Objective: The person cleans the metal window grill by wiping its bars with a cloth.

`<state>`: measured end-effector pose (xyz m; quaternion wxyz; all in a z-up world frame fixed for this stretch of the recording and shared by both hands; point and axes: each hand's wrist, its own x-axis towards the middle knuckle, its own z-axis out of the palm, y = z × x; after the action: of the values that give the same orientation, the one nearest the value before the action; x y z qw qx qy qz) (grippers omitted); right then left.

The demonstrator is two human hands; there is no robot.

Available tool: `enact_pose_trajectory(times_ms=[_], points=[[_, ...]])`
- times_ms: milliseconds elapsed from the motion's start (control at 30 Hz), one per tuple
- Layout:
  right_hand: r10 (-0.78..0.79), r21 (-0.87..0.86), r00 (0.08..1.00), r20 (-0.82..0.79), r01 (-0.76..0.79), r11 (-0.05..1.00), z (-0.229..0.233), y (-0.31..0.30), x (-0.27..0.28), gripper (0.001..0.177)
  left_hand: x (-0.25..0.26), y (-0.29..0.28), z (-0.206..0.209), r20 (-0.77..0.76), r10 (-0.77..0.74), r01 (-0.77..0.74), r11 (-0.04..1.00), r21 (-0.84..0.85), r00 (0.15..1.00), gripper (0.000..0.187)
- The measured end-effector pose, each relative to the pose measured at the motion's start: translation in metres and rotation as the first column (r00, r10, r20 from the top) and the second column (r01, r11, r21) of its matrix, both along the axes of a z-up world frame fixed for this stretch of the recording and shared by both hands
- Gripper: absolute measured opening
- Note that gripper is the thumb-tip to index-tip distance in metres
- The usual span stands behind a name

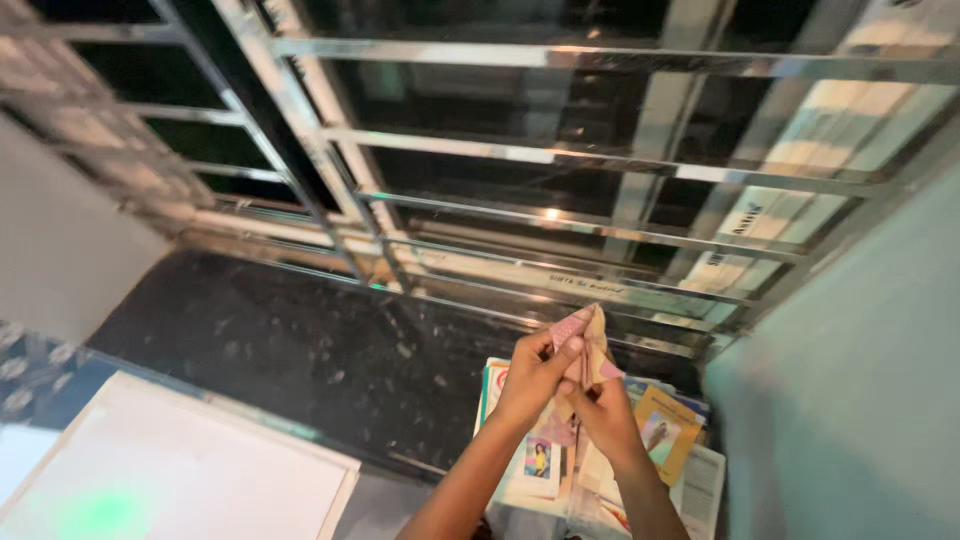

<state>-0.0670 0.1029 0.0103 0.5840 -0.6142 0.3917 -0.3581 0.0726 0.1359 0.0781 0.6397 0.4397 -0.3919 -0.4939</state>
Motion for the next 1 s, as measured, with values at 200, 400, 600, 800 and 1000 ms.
enact_pose_trajectory(times_ms=[200, 400, 600, 800, 1000], points=[[-0.232, 0.300, 0.925, 0.300, 0.140, 0.944, 0.002, 0.018, 0.022, 0.042, 0.009, 0.031, -0.011, -0.004, 0.122, -0.122, 0.990, 0.078, 0.992, 0.027], [-0.232, 0.238, 0.850, 0.473, 0.130, 0.963, 0.032, 0.031, 0.023, 0.038, 0.042, 0.038, -0.009, 0.273, 0.225, -0.206, 0.974, -0.097, 0.935, 0.029], [-0.263, -0.020, 0.956, 0.131, 0.268, 0.963, 0.023, 0.069, 0.033, 0.037, 0.074, 0.057, -0.020, 0.358, 0.168, -0.159, 0.986, -0.055, 0.918, 0.031], [-0.413, 0.295, 0.911, -0.012, 0.397, 0.869, -0.006, 0.124, 0.054, 0.040, 0.107, 0.095, -0.014, -0.150, -0.034, 0.035, 0.999, 0.002, 0.988, 0.027], [-0.423, 0.253, 0.896, 0.139, 0.381, 0.890, -0.017, 0.145, 0.054, 0.034, 0.135, 0.132, -0.066, -0.087, -0.477, 0.483, 0.840, 0.247, 0.874, 0.025]])
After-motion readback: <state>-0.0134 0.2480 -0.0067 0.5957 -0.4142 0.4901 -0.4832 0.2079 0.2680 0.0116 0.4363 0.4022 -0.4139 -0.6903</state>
